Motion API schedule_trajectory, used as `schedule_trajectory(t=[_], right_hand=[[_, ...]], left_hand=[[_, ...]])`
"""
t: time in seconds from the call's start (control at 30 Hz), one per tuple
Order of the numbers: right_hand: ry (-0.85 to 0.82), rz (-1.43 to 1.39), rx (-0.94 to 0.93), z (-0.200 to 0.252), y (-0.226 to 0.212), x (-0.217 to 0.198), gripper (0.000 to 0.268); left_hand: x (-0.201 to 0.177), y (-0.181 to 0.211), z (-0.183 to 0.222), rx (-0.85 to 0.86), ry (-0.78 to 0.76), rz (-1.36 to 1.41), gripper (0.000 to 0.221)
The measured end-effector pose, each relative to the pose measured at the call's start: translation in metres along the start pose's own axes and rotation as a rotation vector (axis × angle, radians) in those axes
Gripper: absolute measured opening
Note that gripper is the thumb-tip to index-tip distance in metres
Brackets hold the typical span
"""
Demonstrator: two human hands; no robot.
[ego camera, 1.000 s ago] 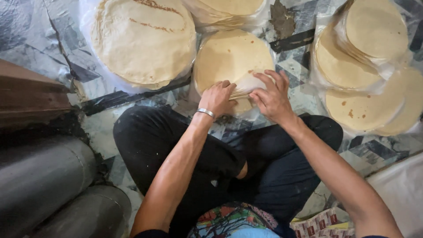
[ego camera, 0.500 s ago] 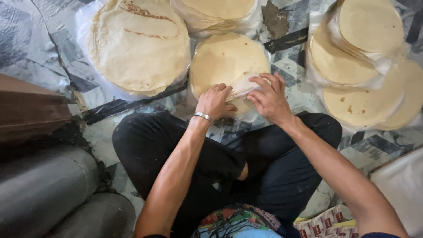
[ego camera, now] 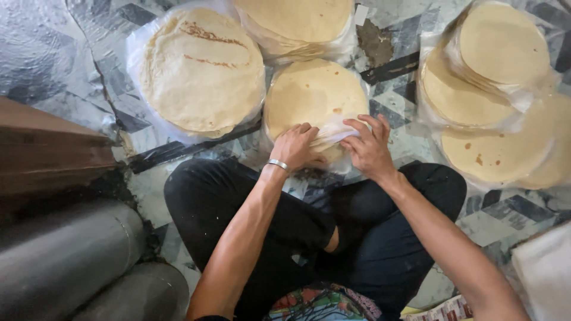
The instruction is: The person packages rounds of flatbread into plastic bags while sitting on the floor.
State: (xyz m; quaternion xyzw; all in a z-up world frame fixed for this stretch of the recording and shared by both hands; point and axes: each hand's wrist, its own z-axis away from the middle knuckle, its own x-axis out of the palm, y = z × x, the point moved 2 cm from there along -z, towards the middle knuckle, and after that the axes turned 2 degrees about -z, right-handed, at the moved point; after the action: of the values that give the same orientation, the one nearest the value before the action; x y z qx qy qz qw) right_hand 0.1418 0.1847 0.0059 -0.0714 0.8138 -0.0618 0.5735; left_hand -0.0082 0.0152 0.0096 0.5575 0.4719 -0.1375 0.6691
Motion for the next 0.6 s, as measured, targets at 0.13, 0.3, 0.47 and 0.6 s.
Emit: schedule_trajectory(t=[0.13,0.3,0.47,0.6], right_hand=[[0.045,-0.036,0.035,0.006,-0.006,0.001,0.019],[-0.061,-0.012,-0.112,-0.002,-0.024,-0.012,0.035],[-0.12,-0.067,-0.044,0.0,-0.009,-0.011,0.021],[-0.044,-0.184,-0.027,0.006,0.001,-0.007,0.015]], left_hand=[[0.027,-0.017,0.005,-0.009,0.056,-0.051,0.033],[0.022,-0.013,0.006,-0.01,0.039,-0.022,0.034],[0.018,-0.01,0.016,0.036,0.089,-0.101,0.039],[0.028,-0.035,0.017,-0.036,-0.072,-0.06,0.03]])
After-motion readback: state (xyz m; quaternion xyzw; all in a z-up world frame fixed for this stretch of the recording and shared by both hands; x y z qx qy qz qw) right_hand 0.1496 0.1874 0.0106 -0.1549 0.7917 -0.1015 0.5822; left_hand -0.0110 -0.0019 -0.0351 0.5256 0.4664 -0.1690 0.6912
